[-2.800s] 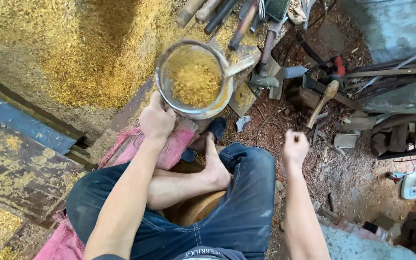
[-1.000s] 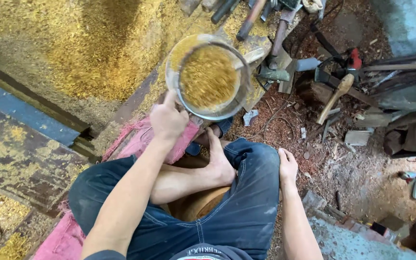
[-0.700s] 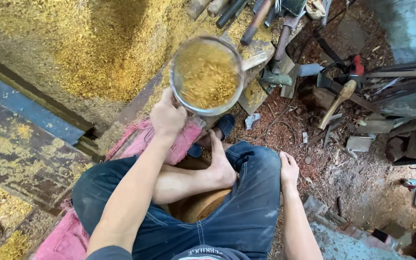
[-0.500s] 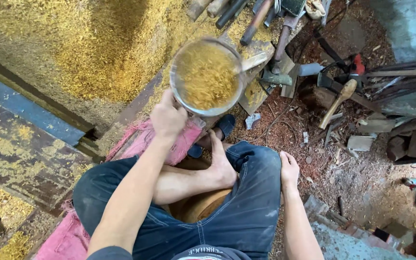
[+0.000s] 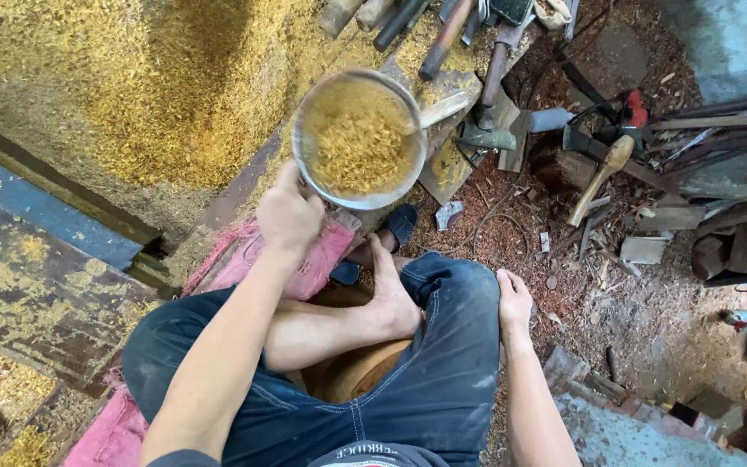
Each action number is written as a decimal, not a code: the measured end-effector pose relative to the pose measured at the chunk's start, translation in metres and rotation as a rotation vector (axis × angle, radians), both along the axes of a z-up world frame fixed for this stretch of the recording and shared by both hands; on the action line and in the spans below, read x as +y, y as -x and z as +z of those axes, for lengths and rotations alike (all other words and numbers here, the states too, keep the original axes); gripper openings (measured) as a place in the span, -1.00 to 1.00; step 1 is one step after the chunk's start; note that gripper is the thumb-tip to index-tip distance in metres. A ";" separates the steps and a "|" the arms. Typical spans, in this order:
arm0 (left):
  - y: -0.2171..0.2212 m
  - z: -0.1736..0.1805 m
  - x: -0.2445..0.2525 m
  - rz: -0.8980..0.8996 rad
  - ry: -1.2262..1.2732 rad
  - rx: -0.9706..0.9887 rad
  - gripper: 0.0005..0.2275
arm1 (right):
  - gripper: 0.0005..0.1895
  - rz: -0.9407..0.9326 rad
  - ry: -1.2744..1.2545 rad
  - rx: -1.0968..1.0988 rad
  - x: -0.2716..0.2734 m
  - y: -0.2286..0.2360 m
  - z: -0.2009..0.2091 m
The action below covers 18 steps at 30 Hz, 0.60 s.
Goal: Mixing wood shavings with adhesive in a bowl to create wood filler.
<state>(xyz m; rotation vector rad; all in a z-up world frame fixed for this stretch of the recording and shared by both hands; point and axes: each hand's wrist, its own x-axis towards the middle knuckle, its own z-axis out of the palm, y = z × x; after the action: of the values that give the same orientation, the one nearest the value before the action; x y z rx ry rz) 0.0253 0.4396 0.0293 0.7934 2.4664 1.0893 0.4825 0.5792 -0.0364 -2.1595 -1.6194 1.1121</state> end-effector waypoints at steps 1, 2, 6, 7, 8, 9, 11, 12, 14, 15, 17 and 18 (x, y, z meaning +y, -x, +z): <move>-0.002 0.001 0.003 -0.001 -0.001 0.000 -0.78 | -0.60 -0.001 -0.001 0.000 0.003 -0.001 0.000; -0.003 0.001 0.003 -0.048 0.094 0.008 -0.72 | -0.60 -0.008 0.000 0.020 0.001 -0.001 -0.001; 0.000 0.000 0.002 0.035 0.051 -0.116 -0.65 | -0.60 -0.020 0.006 0.017 0.000 -0.005 -0.006; -0.002 0.001 0.004 0.037 0.050 -0.116 -0.65 | -0.60 -0.018 0.006 0.016 0.002 -0.003 -0.001; -0.003 0.002 0.002 0.007 0.042 -0.102 -0.68 | -0.60 -0.023 0.011 0.023 0.001 0.000 0.002; -0.005 0.002 0.001 -0.024 0.034 -0.087 -0.71 | -0.59 -0.028 0.017 0.031 0.000 0.003 0.006; 0.017 -0.015 -0.012 0.041 -0.100 0.051 -0.81 | -0.61 0.012 -0.005 -0.015 -0.001 0.007 0.010; 0.025 -0.023 -0.020 0.108 -0.229 0.182 -0.89 | -0.64 0.057 -0.019 -0.068 -0.001 0.007 0.015; 0.068 -0.007 -0.056 0.350 -0.533 -0.072 -0.90 | -0.65 0.061 -0.062 -0.078 0.000 0.029 0.041; 0.092 0.001 -0.075 0.585 -0.836 -0.330 -0.91 | -0.65 0.063 -0.105 -0.087 0.001 0.043 0.052; 0.136 -0.002 -0.163 0.647 -0.796 -0.298 -0.92 | -0.67 0.141 -0.208 -0.048 0.017 0.073 0.056; 0.158 0.004 -0.205 0.701 -0.759 -0.269 -0.92 | -0.70 0.210 -0.314 -0.006 0.026 0.091 0.057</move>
<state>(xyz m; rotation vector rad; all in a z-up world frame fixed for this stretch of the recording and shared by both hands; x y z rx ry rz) -0.1325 0.2344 0.0336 -0.1203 2.0999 2.2669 0.3912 0.6051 0.0206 -1.8293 -1.9120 0.8330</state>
